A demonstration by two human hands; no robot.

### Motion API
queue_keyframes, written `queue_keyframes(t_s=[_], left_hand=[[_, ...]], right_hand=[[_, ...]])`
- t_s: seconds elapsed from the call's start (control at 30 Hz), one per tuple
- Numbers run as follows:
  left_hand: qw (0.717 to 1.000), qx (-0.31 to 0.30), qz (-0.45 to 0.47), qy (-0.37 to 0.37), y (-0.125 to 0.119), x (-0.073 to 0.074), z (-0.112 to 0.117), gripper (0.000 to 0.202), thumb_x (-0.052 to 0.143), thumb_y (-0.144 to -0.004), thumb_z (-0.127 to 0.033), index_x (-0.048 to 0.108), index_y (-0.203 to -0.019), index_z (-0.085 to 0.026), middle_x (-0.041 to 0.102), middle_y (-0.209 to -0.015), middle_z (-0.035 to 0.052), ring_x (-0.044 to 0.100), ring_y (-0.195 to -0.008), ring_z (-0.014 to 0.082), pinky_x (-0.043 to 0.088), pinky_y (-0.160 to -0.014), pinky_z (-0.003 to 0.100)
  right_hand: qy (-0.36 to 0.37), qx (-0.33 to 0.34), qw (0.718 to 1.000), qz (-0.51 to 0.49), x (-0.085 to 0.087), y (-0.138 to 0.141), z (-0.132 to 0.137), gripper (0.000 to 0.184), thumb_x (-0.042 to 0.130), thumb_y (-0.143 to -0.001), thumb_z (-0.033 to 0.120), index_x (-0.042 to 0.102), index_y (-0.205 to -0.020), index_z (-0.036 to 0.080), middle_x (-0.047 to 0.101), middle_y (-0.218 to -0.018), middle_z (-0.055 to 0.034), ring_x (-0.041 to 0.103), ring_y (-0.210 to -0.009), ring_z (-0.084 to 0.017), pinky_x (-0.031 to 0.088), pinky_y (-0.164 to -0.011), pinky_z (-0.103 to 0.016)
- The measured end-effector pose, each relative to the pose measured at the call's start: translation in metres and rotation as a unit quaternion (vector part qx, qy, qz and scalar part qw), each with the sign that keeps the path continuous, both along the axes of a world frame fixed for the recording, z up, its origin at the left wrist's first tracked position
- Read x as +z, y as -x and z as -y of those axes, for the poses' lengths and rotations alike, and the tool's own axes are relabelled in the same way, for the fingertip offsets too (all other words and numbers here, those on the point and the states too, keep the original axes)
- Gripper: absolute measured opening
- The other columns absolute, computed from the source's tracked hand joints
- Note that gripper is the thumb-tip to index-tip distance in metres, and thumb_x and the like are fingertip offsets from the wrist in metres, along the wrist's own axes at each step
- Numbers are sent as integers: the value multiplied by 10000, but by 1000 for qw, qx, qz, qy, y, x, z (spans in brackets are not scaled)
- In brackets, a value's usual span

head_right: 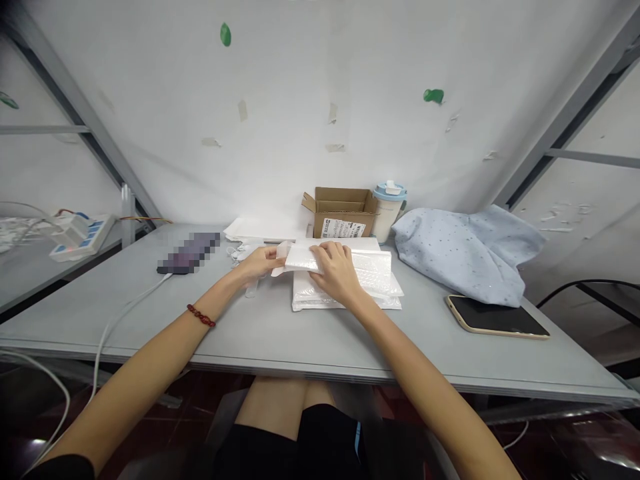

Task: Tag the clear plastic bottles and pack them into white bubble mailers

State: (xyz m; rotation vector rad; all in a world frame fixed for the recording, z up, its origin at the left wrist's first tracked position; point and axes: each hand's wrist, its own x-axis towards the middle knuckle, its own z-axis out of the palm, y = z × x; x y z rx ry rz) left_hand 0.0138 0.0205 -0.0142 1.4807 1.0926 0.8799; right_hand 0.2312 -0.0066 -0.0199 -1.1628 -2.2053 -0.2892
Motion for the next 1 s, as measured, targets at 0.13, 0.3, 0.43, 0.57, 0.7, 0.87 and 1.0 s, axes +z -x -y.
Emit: queue_keyframes(t_s=[0.13,0.3,0.43,0.57,0.7,0.87,1.0], left_hand=[[999,34,6,4,-4,-5,-1,315,752,-542,-361,617,-715,-134,584,-622,-9,507,-574,120,353,-534,227],[998,57,-20,-33,-7,-8,0,203,697,-562,-310,592,-650,-160,575,-605,-7,500,-584,137,366,-526,231],[996,73,-31,-41,-13,-6,5,186,679,-575,-305,545,-585,-176,551,-575,-20,467,-564,128,351,-511,235],[995,82,-36,-53,-19,-3,10,298,678,-596,-336,442,-503,-179,455,-498,-36,379,-511,100,281,-465,231],[994,91,-39,-53,-20,-3,10,318,690,-597,-354,443,-503,-177,458,-488,-34,383,-509,101,276,-461,232],[994,101,-28,-36,-16,0,9,242,717,-579,-359,592,-619,-155,612,-620,2,507,-590,145,361,-507,237],[998,62,4,-15,-9,7,9,302,754,-560,-328,662,-788,-153,674,-740,19,592,-706,187,443,-605,258]], right_hand=[[-16,22,1000,11,1,2,3,354,548,-796,243,532,-1145,188,542,-1062,-114,475,-986,-259,335,-862,-388],[-50,49,996,52,1,9,8,371,533,-783,176,542,-1154,178,534,-1078,-134,458,-1007,-262,335,-861,-392],[-80,47,992,91,1,13,10,361,524,-797,190,540,-1157,162,545,-1106,-155,457,-1029,-273,330,-869,-410],[-108,27,987,117,0,15,12,403,484,-815,173,501,-1218,158,520,-1217,-183,430,-1133,-295,294,-932,-458],[-119,0,983,136,-2,16,13,446,414,-821,99,464,-1259,166,480,-1284,-196,382,-1221,-296,258,-973,-490],[-128,-21,982,138,-4,16,11,473,366,-817,37,464,-1257,179,478,-1301,-183,363,-1254,-281,241,-986,-498],[-104,-39,985,130,-3,13,10,505,360,-787,12,465,-1255,172,482,-1308,-175,363,-1257,-283,245,-979,-502]])
